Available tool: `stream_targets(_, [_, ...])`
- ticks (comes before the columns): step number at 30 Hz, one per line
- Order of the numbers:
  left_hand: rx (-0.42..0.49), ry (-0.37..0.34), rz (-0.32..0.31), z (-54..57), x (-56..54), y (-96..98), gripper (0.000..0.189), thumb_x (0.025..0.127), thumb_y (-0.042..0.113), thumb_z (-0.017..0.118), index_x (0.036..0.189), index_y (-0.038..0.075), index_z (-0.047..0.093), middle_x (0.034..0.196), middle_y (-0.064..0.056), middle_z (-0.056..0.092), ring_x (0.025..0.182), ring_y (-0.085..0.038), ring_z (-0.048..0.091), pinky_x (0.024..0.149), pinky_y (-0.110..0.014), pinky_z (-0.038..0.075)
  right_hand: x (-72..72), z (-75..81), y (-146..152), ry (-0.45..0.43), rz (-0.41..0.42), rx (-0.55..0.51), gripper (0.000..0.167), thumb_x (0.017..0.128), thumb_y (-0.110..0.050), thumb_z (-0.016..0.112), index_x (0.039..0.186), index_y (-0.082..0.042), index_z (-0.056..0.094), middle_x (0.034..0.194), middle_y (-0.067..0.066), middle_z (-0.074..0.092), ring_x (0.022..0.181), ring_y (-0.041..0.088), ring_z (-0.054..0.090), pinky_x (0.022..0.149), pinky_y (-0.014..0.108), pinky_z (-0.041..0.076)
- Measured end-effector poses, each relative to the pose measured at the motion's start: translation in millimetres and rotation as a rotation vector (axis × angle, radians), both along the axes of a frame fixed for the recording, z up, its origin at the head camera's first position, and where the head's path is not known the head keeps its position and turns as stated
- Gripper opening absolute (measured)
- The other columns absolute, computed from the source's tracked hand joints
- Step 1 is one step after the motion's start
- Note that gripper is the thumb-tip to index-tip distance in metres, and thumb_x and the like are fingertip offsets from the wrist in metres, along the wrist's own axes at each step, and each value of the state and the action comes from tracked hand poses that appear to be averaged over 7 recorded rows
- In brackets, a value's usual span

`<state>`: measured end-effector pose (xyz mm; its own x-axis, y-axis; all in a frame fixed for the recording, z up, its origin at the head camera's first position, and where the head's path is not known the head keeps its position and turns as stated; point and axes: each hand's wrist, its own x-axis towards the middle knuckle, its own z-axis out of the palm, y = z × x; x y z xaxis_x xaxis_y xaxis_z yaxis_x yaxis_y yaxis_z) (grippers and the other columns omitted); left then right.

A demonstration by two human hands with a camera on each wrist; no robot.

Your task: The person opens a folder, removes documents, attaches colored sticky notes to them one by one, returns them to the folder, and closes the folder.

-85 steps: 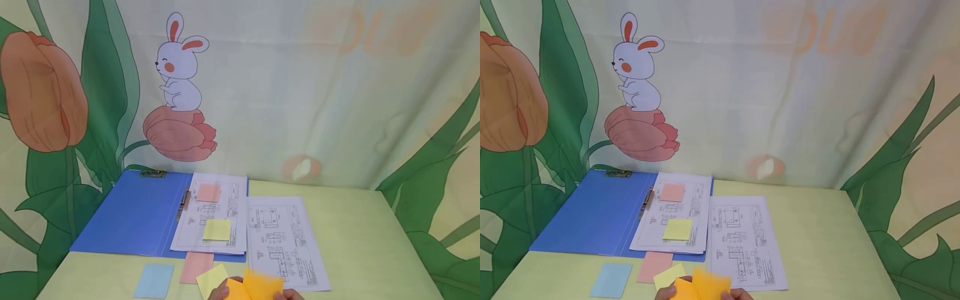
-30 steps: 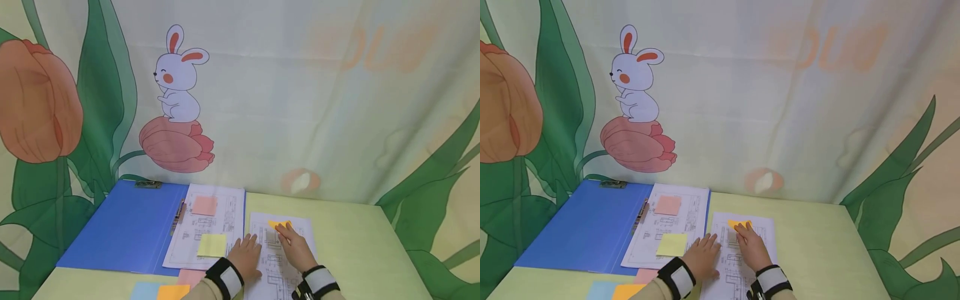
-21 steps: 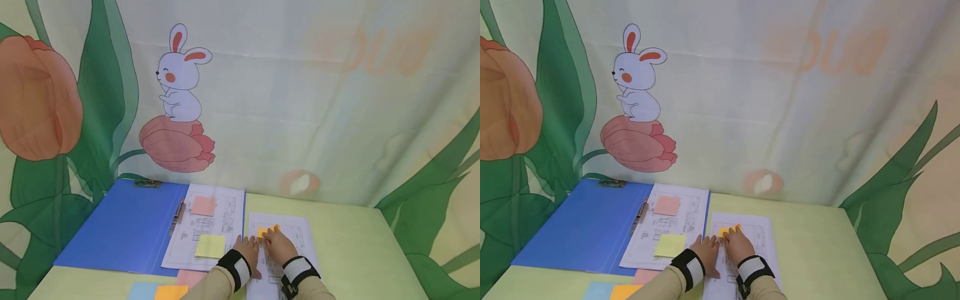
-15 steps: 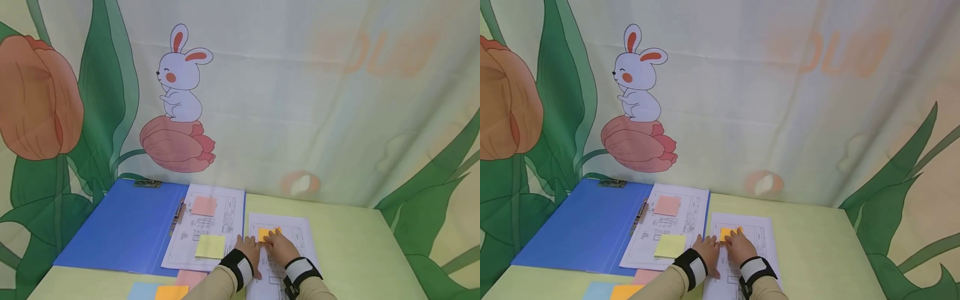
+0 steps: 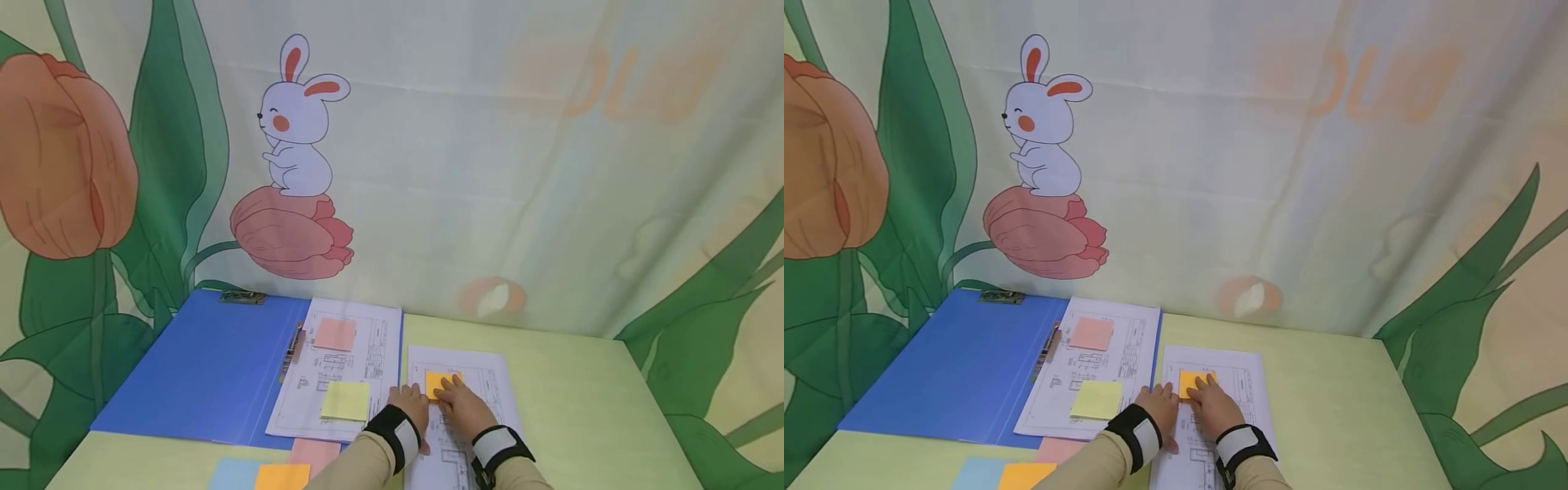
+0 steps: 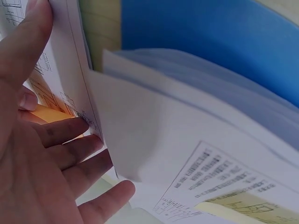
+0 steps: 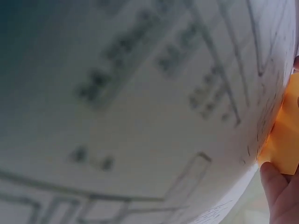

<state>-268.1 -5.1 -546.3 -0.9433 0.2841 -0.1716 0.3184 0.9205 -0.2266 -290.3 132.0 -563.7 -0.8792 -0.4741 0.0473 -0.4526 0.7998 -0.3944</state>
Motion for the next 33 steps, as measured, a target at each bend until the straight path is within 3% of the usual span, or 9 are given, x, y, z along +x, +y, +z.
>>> stream_targets(7, [0.021, -0.006, 0.022, 9.4, 2.1, 0.3, 0.087, 0.046, 0.064, 0.08, 0.114, 0.015, 0.061, 0.107, -0.002, 0.056, 0.094, -0.018, 0.052, 0.082, -0.034, 0.044, -2.5, -6.8, 0, 0.019, 0.001, 0.033, 0.026, 0.088, -0.007, 0.061, 0.113, 0.0, 0.066, 0.127, 0.024, 0.051, 0.123, 0.045, 0.039, 0.094, 0.052, 0.038])
stream_targets(15, [0.08, -0.011, 0.044, 5.6, 2.3, 1.2, 0.092, 0.042, 0.059, 0.085, 0.116, 0.011, 0.059, 0.104, -0.004, 0.056, 0.093, -0.019, 0.053, 0.087, -0.035, 0.043, -2.2, -7.8, 0, -0.019, -0.014, 0.034, 0.028, 0.088, -0.009, 0.061, 0.115, -0.001, 0.065, 0.13, 0.021, 0.051, 0.124, 0.043, 0.039, 0.094, 0.052, 0.038])
stream_targets(21, [0.08, -0.052, 0.041, 7.3, 0.4, 1.1, 0.101, 0.044, 0.058, 0.084, 0.131, 0.02, 0.052, 0.121, -0.004, 0.054, 0.105, -0.021, 0.052, 0.094, -0.037, 0.039, -2.5, -10.1, 0, 0.019, -0.007, 0.057, 0.028, 0.088, -0.01, 0.062, 0.114, -0.003, 0.066, 0.129, 0.02, 0.052, 0.123, 0.042, 0.041, 0.094, 0.051, 0.039])
stream_targets(26, [0.079, -0.097, 0.043, 9.1, -0.6, -0.7, 0.095, 0.048, 0.058, 0.083, 0.131, 0.021, 0.053, 0.131, -0.004, 0.05, 0.114, -0.022, 0.048, 0.097, -0.039, 0.037, -1.0, -9.2, -5, 0.027, -0.024, 0.068, 0.027, 0.088, -0.011, 0.062, 0.113, -0.003, 0.066, 0.128, 0.02, 0.052, 0.122, 0.042, 0.042, 0.093, 0.051, 0.04])
stream_targets(33, [0.084, -0.088, 0.044, -0.6, -4.0, -0.6, 0.097, 0.047, 0.059, 0.083, 0.131, 0.021, 0.052, 0.133, -0.003, 0.049, 0.116, -0.022, 0.047, 0.097, -0.039, 0.037, 2.1, -4.6, -9, 0.022, -0.069, 0.078, 0.026, 0.089, -0.012, 0.06, 0.113, -0.005, 0.067, 0.129, 0.019, 0.052, 0.121, 0.041, 0.043, 0.094, 0.05, 0.039])
